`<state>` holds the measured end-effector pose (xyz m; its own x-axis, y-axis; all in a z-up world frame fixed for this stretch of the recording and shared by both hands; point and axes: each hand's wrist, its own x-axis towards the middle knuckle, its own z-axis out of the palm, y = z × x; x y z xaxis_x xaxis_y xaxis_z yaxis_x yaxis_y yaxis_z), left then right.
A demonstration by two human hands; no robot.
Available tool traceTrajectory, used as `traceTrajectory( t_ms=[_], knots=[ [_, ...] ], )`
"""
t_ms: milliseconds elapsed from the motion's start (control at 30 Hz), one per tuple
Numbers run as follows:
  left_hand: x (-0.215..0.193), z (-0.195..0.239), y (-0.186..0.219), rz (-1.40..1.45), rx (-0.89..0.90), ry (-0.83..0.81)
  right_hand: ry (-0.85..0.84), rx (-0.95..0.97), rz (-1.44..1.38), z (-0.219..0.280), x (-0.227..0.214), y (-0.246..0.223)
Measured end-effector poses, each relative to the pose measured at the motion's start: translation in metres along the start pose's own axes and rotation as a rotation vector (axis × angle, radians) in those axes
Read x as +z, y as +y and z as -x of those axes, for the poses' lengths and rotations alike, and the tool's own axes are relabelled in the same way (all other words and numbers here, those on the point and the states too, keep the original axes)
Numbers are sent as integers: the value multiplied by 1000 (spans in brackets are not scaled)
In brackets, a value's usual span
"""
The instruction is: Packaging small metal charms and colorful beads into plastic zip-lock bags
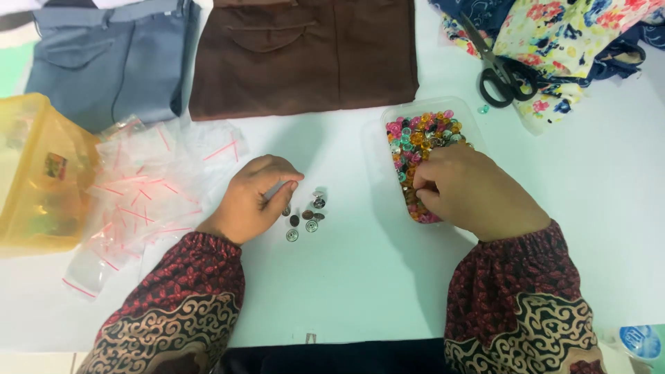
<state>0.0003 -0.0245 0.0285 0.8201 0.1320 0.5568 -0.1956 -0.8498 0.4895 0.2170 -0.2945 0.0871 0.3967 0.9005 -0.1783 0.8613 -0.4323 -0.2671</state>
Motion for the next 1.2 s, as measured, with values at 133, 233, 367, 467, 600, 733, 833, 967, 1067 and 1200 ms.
traceTrajectory(
  t_ms=[133,233,367,467,600,733,833,967,1067,1200],
  knots=[
    [24,-30,31,26,44,22,114,-16,-72,5,-3,15],
    [60,-64,63,52,140,69,315,-29,-210,8,-6,19],
    [111,-102,96,273,98,91,657,-220,-569,-8,14,44],
    [133,-116,104,333,80,155,779,-226,-691,-10,15,49],
    [134,-116,98,407,63,187,723,-187,-891,-5,7,42],
    [139,-109,77,399,55,269,657,-201,-887,-15,9,38],
    [146,-109,61,413,17,367,644,-188,-802,-28,-8,40],
    [156,-102,59,463,-67,394,467,-174,-375,-54,-11,45],
    [160,-102,56,499,-78,402,340,-164,-151,-59,-3,40],
    [159,-103,59,508,-49,392,187,-191,4,-62,17,60]
  ],
)
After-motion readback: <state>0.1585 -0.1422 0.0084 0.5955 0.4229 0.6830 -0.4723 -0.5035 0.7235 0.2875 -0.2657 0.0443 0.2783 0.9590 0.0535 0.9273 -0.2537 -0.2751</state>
